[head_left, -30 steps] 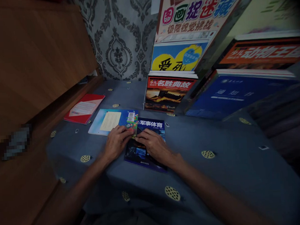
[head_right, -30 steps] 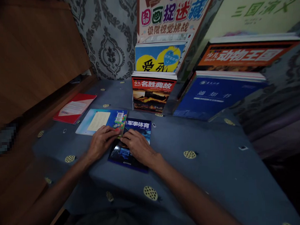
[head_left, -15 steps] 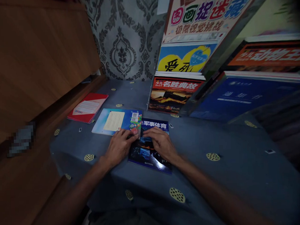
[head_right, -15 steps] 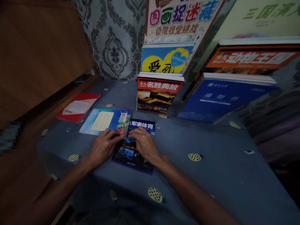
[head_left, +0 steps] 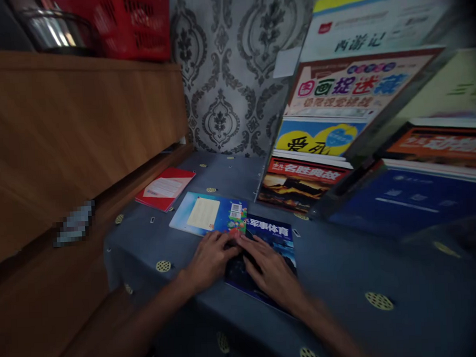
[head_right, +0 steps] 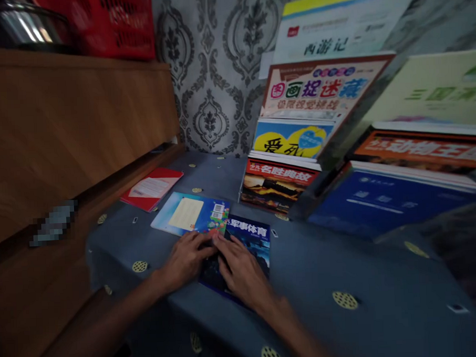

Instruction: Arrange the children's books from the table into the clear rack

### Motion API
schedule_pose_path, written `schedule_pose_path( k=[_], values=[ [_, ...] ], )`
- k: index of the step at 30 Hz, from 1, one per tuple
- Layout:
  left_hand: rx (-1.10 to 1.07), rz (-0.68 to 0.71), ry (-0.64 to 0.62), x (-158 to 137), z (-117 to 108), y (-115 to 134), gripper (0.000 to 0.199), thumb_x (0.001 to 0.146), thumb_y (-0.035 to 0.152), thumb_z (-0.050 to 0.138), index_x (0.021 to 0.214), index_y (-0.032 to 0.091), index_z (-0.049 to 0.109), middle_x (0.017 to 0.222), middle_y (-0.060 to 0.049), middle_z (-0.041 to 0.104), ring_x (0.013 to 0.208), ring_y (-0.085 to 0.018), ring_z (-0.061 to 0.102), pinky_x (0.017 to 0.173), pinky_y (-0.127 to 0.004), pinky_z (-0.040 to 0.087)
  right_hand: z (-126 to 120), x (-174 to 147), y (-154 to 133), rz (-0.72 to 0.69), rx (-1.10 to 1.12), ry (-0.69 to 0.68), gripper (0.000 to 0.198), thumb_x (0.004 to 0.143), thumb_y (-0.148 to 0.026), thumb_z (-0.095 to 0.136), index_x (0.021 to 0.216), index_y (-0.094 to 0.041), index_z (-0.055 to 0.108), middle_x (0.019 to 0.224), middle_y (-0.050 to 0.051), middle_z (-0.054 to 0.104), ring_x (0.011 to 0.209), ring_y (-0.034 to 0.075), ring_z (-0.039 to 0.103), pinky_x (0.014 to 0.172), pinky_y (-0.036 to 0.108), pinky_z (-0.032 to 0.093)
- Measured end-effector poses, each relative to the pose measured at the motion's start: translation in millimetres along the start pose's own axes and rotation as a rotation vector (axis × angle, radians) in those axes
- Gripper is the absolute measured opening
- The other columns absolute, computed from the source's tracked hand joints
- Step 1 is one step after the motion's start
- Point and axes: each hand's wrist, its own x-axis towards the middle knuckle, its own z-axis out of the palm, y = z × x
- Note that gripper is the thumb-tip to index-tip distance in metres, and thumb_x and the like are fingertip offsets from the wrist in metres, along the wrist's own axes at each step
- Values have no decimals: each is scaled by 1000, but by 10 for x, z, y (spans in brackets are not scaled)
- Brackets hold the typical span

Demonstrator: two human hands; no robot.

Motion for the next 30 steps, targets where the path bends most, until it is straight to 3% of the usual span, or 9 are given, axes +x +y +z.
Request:
schedule_pose_path(
  k=[3,6,11,18,25,30],
  values=[
    [-125,18,59,-34,15,-68,34,94,13,47,122,25,63,129,-4,65,109,-19,62,99,-38,50,35,-1,-11,-42,-52,-4,51,91,-9,42,141,-17,48,133,14,64,123,23,61,105,47,52],
    [-178,-21,81,-131,17,-123,38,97,14,42,133,20,54,129,-7,66,121,-18,60,105,-36,47,73,-13,3,-44,-93,-14,53,91,-8,42,143,-17,47,134,14,63,124,24,60,105,47,52],
    [-49,-215,35,-430,-20,-264,35,99,25,43,131,18,55,137,-10,61,133,-22,52,112,-42,42,98,-26,31,-78,-121,-33,54,90,-7,41,142,-20,49,136,11,62,126,22,58,104,45,53],
    [149,-514,-45,-746,-182,-551,39,99,26,44,136,18,52,144,-12,54,138,-27,46,108,-51,42,82,-25,19,-127,-183,-23,44,92,-9,41,133,-17,57,136,12,61,125,22,59,104,43,53],
    [238,-615,-39,-737,-281,-603,39,97,24,45,134,13,53,142,-14,56,131,-26,53,103,-45,45,86,-46,21,-129,-177,29,44,92,-9,44,132,-19,59,129,9,67,122,21,61,103,41,54],
    [301,-587,-42,-596,-382,-569,28,95,24,49,117,13,62,127,-16,66,128,-32,53,104,-58,39,29,-27,-40,-143,-191,89,36,92,-11,46,123,-18,63,117,10,73,112,22,68,97,42,57]
  ],
)
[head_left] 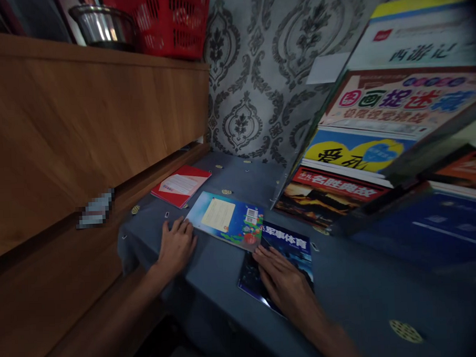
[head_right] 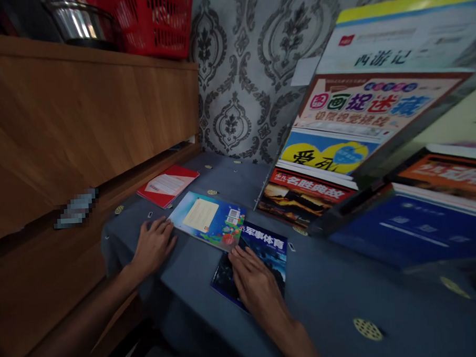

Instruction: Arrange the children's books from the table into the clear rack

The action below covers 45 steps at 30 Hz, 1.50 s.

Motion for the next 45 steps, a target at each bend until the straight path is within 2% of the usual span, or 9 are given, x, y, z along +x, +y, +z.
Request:
schedule_pose_path(
  k=[3,6,10,20,25,30,37,41,45],
  values=[
    [-18,109,-26,85,-13,158,27,94,27,53,117,15,61,124,-16,65,128,-32,52,107,-56,37,-41,34,-34,54,45,8,33,92,-11,47,117,-20,66,105,8,76,104,22,70,98,46,56],
    [-129,304,-68,166,49,414,37,95,30,54,131,20,53,138,-12,57,132,-27,50,109,-47,40,-69,64,-54,155,117,-3,31,90,-11,50,113,-21,69,94,6,76,94,21,71,98,48,55],
    [-200,466,-90,305,105,697,40,96,30,52,137,26,48,144,-8,53,136,-27,46,110,-47,41,-106,96,-73,274,164,-30,28,89,-13,52,107,-20,72,95,8,74,92,22,69,94,47,55],
    [77,734,-246,568,-126,891,39,93,4,41,131,5,50,122,-24,62,112,-33,64,87,-44,55,-170,94,-73,478,273,-112,30,91,-17,53,112,-25,72,97,7,71,90,20,67,80,34,57],
    [154,703,-192,502,-81,948,45,93,4,40,138,4,45,132,-29,57,119,-37,60,85,-47,56,-149,92,-25,434,251,-126,27,90,-17,57,114,-23,70,96,6,70,86,20,67,77,33,57],
    [73,738,-158,512,-87,783,46,91,5,45,136,10,47,136,-21,58,127,-32,56,97,-45,51,-170,234,-18,217,18,-131,30,90,-18,60,120,-19,63,93,7,70,90,23,63,79,37,54],
    [-43,697,-110,617,-351,697,37,93,8,43,129,13,51,119,-16,68,108,-25,67,92,-39,52,-289,586,32,41,-297,-27,21,97,-13,47,100,-16,67,80,8,63,80,22,56,72,33,45],
    [-60,569,-83,664,-409,490,32,95,11,41,122,17,57,109,-14,71,98,-24,68,85,-38,54,-430,742,143,-47,-379,-65,24,97,-10,45,88,-17,66,77,6,60,75,20,51,67,32,41],
    [-18,318,-113,712,-393,-14,26,93,15,44,105,21,67,100,-10,73,90,-24,70,75,-34,52,-517,853,261,-110,-429,-79,22,94,-7,47,86,-16,65,77,7,59,74,20,50,69,31,40]
  ],
)
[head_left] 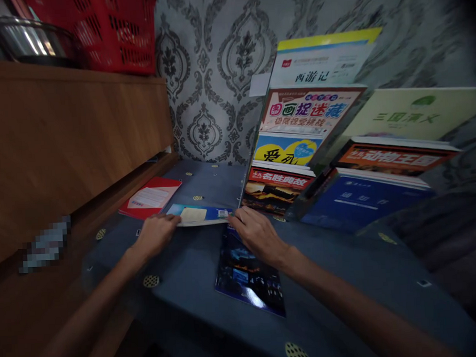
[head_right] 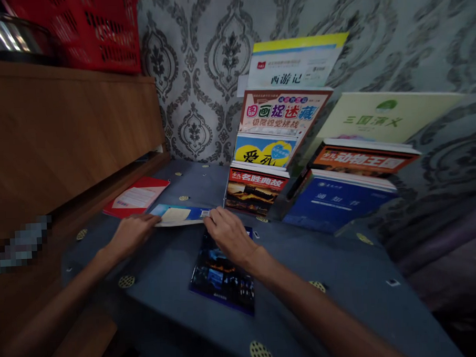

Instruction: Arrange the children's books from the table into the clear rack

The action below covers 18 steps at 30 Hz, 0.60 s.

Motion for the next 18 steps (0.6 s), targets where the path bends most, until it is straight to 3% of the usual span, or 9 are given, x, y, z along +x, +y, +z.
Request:
schedule_pose_path(
  k=[3,5,9,11,14,18],
  values=[
    [-122,-63,93,-13,-158,-372,23,94,28,48,103,23,69,97,-6,75,89,-23,70,71,-29,48,-80,126,104,26,38,3,23,95,-9,47,85,-16,66,77,7,60,75,20,52,69,31,41],
    [-237,-82,212,56,-406,-537,23,91,36,53,95,21,71,87,-4,74,82,-22,68,69,-27,46,-194,225,176,141,166,30,22,95,-14,48,86,-17,68,78,7,61,75,19,54,67,30,42],
    [-648,-17,408,402,-949,-645,31,83,44,62,96,16,66,85,-2,69,75,-16,62,67,-24,47,-432,285,257,544,755,111,17,90,-30,59,91,-19,72,79,4,67,72,17,60,65,29,46],
    [-779,44,410,662,-1016,-617,34,81,42,64,103,15,63,87,-1,66,75,-14,60,66,-24,47,-447,185,215,738,1075,75,23,82,-38,66,92,-18,72,73,2,68,65,16,60,60,28,45],
    [-821,129,205,1067,-711,-479,35,76,37,67,101,13,63,81,0,62,70,-12,55,63,-22,45,-276,-104,55,986,1334,-20,35,70,-45,73,91,-16,71,61,-2,62,54,13,53,54,26,41],
    [-728,105,7,1360,30,-160,31,78,28,65,103,11,64,80,0,63,76,-15,57,69,-25,47,92,-512,-153,1197,1292,-48,31,61,-43,72,78,-18,64,48,-6,52,46,11,45,49,24,35]
  ],
)
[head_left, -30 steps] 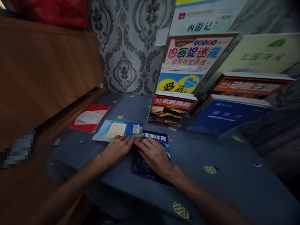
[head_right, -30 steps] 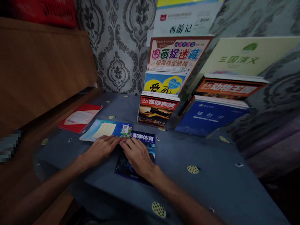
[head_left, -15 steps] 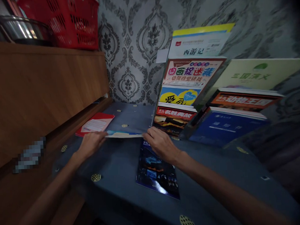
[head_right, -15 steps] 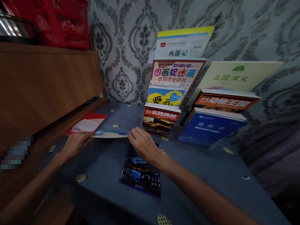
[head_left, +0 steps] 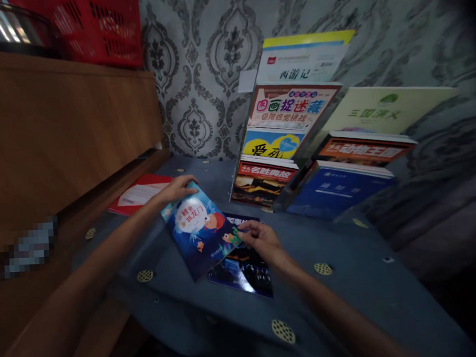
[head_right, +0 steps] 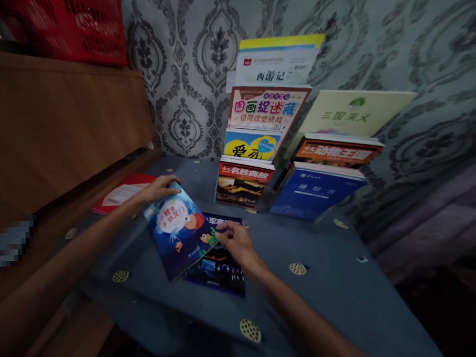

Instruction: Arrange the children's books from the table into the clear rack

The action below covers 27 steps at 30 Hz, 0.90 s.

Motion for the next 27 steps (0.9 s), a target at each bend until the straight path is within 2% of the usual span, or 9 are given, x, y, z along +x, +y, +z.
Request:
schedule_pose_path(
  k=[3,6,9,11,15,19,22,24,27],
  values=[
    [124,-14,38,-75,422,-27,37,83,26,61,118,13,59,102,-7,66,96,-21,61,84,-32,50,4,-4,236,-14,-100,65,23,63,-38,68,74,-20,57,47,-7,53,44,11,44,48,23,32],
    [248,163,48,-364,662,167,36,90,23,53,126,15,55,123,-12,61,115,-23,56,100,-40,45,-6,3,296,-29,-147,73,19,67,-35,64,77,-22,54,50,-6,55,47,12,47,49,24,34],
    [221,462,-169,-724,853,462,28,99,28,43,119,20,61,124,-9,63,117,-19,56,103,-35,44,-3,-4,303,-38,-153,88,19,70,-35,63,78,-22,52,51,-6,54,48,13,49,50,24,36],
    [244,520,-205,-912,977,619,33,100,32,42,126,20,58,133,-10,60,124,-20,54,108,-38,40,8,-23,309,-47,-156,94,17,72,-34,62,79,-23,51,52,-6,54,48,14,51,50,25,38],
    [308,458,-188,-1053,1153,743,37,101,33,41,134,21,55,138,-10,59,128,-23,51,109,-46,36,52,-91,308,-86,-223,122,10,75,-29,58,81,-23,52,59,-4,58,52,15,55,51,25,40],
    [313,452,-146,-1042,1222,747,34,100,29,42,130,22,58,134,-10,61,127,-23,52,108,-47,35,103,-152,295,-171,-301,172,5,78,-27,53,78,-23,50,62,-3,59,54,15,55,54,26,39],
    [297,444,-103,-1054,1253,745,33,100,27,43,128,22,59,132,-9,62,126,-22,53,109,-46,35,104,-153,296,-186,-330,182,10,78,-29,53,72,-24,48,61,-2,58,54,15,55,54,26,39],
    [290,440,-77,-1071,1275,737,32,100,26,43,127,22,59,132,-9,63,127,-22,53,109,-46,35,77,-133,299,-167,-315,152,13,78,-32,54,70,-24,49,60,-1,59,54,16,56,53,27,40],
    [279,432,-54,-1089,1303,716,31,99,26,45,126,22,60,133,-8,63,125,-21,55,110,-46,35,16,-95,299,-96,-247,52,12,74,-34,57,78,-24,53,61,-1,63,54,17,59,53,27,43]
  ],
)
